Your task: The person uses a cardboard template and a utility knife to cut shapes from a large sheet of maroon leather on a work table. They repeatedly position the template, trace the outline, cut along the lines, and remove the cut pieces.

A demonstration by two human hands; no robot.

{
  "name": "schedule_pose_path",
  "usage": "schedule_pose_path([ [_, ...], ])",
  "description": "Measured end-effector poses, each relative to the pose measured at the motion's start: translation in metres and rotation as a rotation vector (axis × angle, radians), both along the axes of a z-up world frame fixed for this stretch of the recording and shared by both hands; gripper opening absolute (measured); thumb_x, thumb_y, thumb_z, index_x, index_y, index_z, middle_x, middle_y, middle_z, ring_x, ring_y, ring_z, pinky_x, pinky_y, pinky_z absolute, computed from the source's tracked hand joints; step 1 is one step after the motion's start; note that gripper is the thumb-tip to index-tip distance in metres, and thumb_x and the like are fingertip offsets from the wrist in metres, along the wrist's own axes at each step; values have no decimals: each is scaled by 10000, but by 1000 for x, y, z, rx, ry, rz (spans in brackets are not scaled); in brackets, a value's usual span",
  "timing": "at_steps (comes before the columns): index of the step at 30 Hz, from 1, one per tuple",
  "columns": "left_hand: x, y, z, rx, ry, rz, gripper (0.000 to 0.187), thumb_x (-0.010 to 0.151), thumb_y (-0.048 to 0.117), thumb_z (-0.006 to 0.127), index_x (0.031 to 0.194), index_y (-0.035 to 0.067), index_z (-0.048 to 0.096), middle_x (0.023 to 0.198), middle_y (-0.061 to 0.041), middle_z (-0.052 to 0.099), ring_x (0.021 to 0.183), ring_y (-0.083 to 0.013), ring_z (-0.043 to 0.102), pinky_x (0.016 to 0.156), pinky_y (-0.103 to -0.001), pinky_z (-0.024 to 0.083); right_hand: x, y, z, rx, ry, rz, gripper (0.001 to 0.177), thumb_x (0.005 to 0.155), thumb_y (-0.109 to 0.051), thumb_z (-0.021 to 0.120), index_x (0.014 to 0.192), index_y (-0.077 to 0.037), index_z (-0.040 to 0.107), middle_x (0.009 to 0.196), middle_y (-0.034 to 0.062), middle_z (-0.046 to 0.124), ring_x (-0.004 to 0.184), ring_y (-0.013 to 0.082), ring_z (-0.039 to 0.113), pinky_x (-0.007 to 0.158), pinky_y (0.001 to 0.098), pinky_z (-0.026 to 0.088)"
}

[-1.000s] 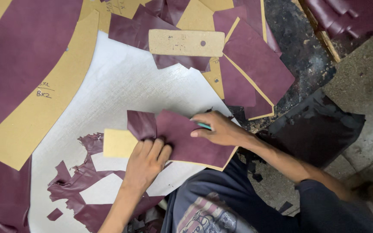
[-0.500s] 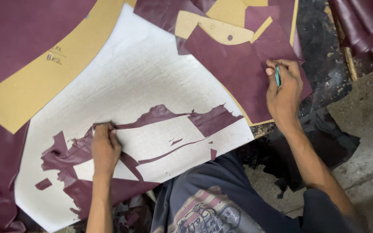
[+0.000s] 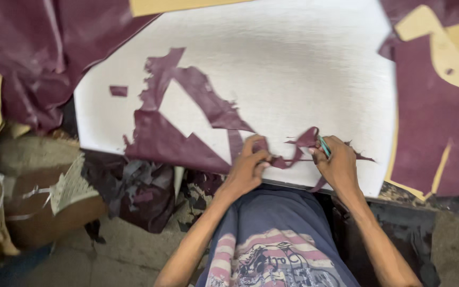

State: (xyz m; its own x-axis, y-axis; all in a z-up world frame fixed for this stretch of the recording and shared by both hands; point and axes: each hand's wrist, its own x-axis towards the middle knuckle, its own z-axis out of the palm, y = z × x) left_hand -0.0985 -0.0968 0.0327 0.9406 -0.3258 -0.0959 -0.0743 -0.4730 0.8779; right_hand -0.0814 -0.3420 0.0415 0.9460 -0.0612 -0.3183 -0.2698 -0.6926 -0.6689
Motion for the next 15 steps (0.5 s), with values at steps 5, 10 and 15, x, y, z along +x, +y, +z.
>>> schedule_pose_path([
  [5, -28, 15, -10, -283, -41, 55, 177, 798, -36, 697, 929, 24, 594, 1138, -177, 547, 1056, -355, 590, 901, -419, 500, -18, 76, -20, 419, -128, 290, 209, 963, -83, 621, 1122, 12, 718, 905, 116, 729, 815, 162, 653, 756, 277, 507],
  [10, -81, 130, -50, 155, 126, 310, 78, 798, -13, 591, 809, 2, 515, 856, -140, 605, 758, -315, 644, 697, -449, 497, -14, 125, -11, 476, 125, 321, 247, 1025, -183, 563, 1105, -14, 724, 946, 47, 772, 787, 121, 692, 773, 259, 526],
  [15, -159, 282, -104, 635, 559, 247, 352, 878, -62, 573, 1172, 100, 679, 1121, -158, 717, 1104, -352, 666, 950, -492, 505, 17, 164, 2, 389, 80, 216, 381, 1129, -291, 469, 1082, -5, 717, 946, 66, 767, 783, 130, 673, 698, 296, 498],
])
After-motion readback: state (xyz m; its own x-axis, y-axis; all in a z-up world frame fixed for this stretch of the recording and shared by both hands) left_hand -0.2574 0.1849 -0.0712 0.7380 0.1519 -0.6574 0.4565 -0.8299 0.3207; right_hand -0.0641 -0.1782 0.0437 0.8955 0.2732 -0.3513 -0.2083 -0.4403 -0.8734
